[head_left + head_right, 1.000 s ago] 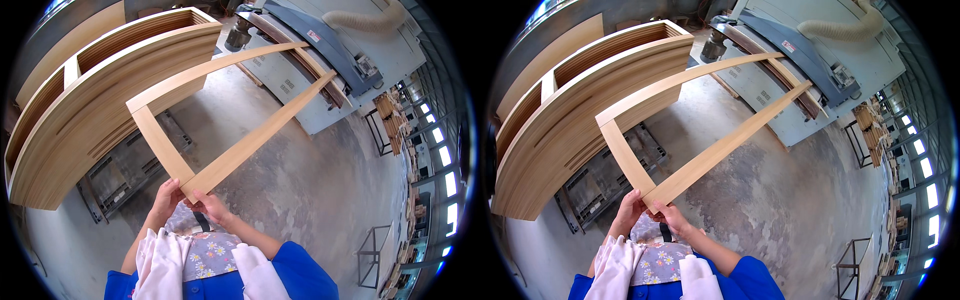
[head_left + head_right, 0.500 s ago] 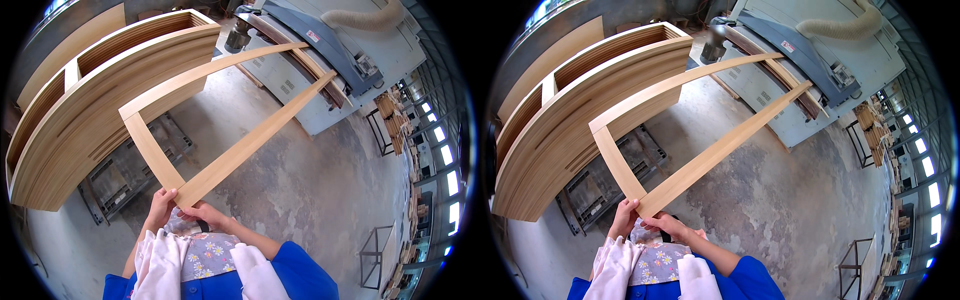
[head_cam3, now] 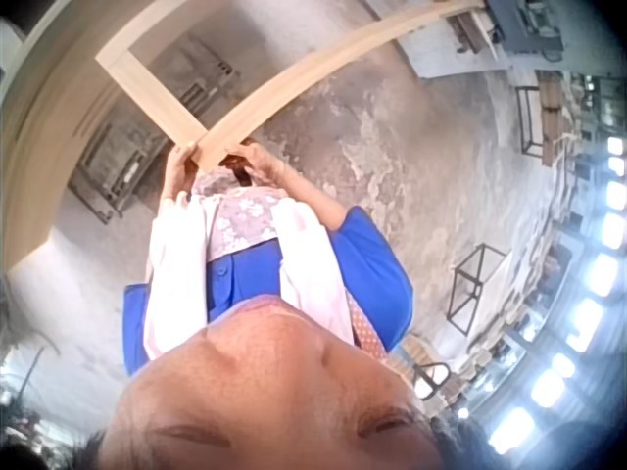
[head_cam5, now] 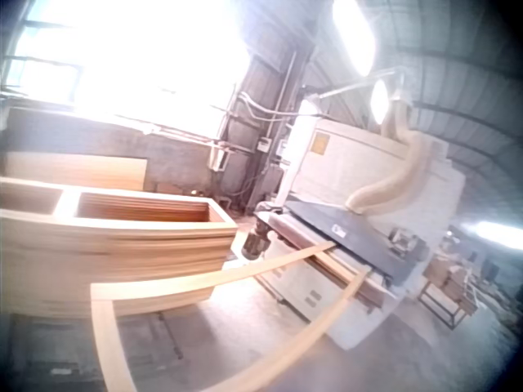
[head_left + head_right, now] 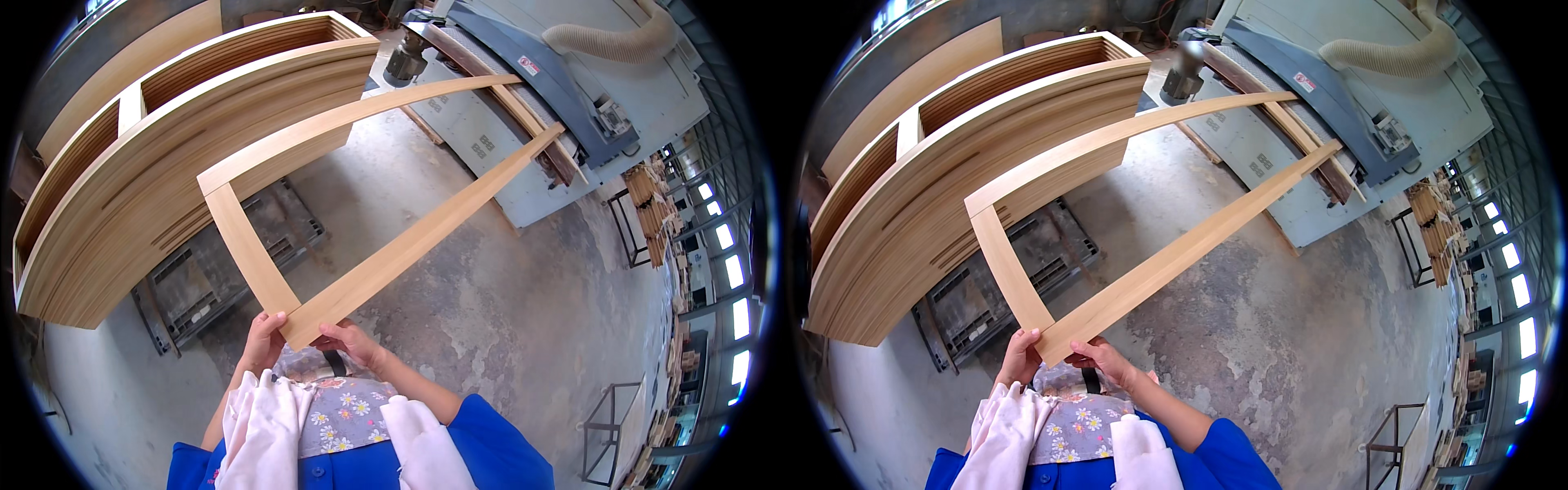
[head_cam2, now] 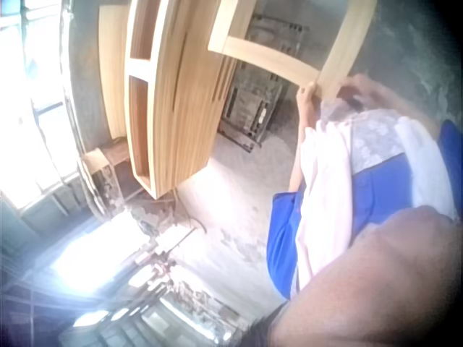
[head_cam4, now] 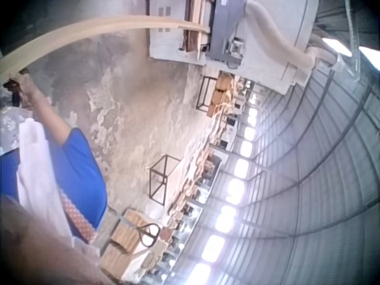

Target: The person lifts a rectangular wooden frame and places it into a larger curved wooden cabinet structure. They adjust the frame's position within the cabinet and then remove it, repeating the process of lifting and placing the frame multiple times.

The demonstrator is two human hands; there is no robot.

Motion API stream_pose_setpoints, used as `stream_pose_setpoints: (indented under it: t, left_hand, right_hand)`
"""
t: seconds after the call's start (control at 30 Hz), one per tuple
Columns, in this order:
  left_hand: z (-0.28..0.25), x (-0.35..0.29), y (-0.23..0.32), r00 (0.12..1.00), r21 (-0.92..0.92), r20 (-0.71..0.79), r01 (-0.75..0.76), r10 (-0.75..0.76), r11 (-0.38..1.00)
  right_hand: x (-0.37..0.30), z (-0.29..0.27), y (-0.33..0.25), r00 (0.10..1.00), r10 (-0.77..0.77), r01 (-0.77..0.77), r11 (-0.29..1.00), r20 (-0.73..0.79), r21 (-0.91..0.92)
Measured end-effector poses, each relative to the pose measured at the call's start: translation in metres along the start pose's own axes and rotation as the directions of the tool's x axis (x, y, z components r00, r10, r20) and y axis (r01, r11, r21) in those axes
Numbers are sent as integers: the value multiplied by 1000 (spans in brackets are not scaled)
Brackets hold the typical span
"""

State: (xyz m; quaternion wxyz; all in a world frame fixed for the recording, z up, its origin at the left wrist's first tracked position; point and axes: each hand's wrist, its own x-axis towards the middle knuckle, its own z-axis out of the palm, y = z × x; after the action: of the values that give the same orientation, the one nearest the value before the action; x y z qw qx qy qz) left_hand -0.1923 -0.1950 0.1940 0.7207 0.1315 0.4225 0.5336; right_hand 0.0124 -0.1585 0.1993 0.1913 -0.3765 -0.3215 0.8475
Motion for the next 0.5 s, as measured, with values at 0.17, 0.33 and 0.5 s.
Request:
stream_pose_setpoints:
  t: [0.17, 0.33, 0.5]
  left_hand:
    - [-10, -3, -6, 997, -119, 77, -14, 23, 993]
    - [-6, -11, -11, 997, -377, 76, 52, -25, 925]
    - [-12, -15, -32, 968, 624, 218, -238, 127, 744]
  right_hand:
    - [1, -2, -1, 999, -4, 2, 999, 38, 32]
    - [0, -1, -2, 978, -77, 82, 996, 196, -22]
    - [32, -39, 37, 964, 222, -237, 967, 147, 97]
